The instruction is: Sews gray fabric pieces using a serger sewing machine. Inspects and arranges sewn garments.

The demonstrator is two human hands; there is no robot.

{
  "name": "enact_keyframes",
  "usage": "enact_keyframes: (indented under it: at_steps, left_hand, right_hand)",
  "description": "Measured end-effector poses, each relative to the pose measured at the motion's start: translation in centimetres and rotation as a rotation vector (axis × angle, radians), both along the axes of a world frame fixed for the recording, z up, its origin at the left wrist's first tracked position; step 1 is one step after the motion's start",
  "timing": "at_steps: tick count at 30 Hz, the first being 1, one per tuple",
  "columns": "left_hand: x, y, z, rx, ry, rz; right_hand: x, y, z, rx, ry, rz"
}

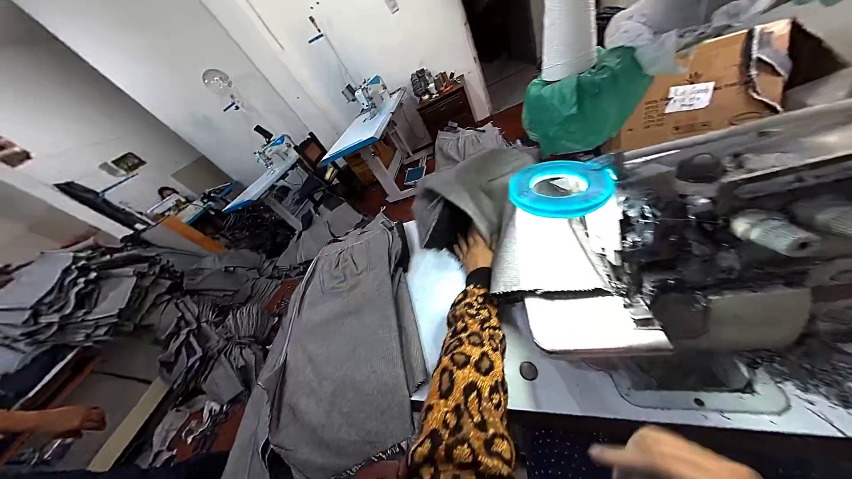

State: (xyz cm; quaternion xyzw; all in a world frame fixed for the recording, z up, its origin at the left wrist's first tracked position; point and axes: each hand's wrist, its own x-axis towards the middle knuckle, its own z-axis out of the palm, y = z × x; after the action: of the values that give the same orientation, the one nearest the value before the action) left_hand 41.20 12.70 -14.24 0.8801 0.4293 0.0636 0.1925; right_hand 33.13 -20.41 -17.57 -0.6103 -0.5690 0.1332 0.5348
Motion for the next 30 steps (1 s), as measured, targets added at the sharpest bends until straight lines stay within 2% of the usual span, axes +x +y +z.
enact_keyframes:
  at_steps: [2,3,5,8,10,12,13,15,17,20,23,27,30]
  left_hand:
    - [1.6,2.9,-3.8,0.104,-0.206,-0.041]
    - [1.5,3.3,-4.4,0.097,-0.316,-0.031]
    - [0.1,2.6,-4.3,0.044,-0.522,0.057]
    - [-5.0,0.4,-3.7,-0.013,-0.642,0.114]
    - [-10.3,-1.2,-3.7,0.140,-0.576,0.059]
    - [-16.2,-2.4,-4.1,0.484,-0.517,0.102]
    - [-19.3,-2.6,-4.2,0.577,-0.462,0.155]
    - [-24.6,-2.8,-3.4,0.447,-0.232,0.282]
    - [-27.6,-2.6,-2.2,0.247,0.019,0.380]
    - [-28.5,-2.0,0.1,0.090,0.211,0.390]
    - [-27.4,-1.3,1.6,-0.021,0.284,0.338]
    - [-24.4,-1.6,1.9,0.037,0.410,0.340]
    - [-25.4,2.0,3.5,0.038,0.309,0.394]
  right_hand:
    - [2.8,0.3,-3.7,-0.062,-0.217,-0.291]
    - [3.9,0.4,-6.0,-0.064,-0.360,-0.413]
    - [4.9,0.7,-8.7,-0.058,-0.659,-0.625]
    - [4.4,1.5,-9.2,-0.070,-0.767,-0.740]
    - [4.2,1.3,-9.4,-0.094,-0.771,-0.744]
    - [4.2,1.2,-9.3,-0.101,-0.779,-0.732]
    - [4.2,1.2,-9.2,-0.092,-0.786,-0.735]
    - [4.3,1.3,-9.5,-0.040,-0.806,-0.760]
    - [4.3,1.5,-9.6,-0.007,-0.816,-0.774]
    - [4.3,1.5,-9.4,0.016,-0.805,-0.766]
    - [4.3,1.4,-9.2,0.025,-0.758,-0.749]
    - [4.0,0.6,-8.7,0.031,-0.635,-0.619]
    - [3.5,-1.3,-7.6,0.005,-0.435,-0.438]
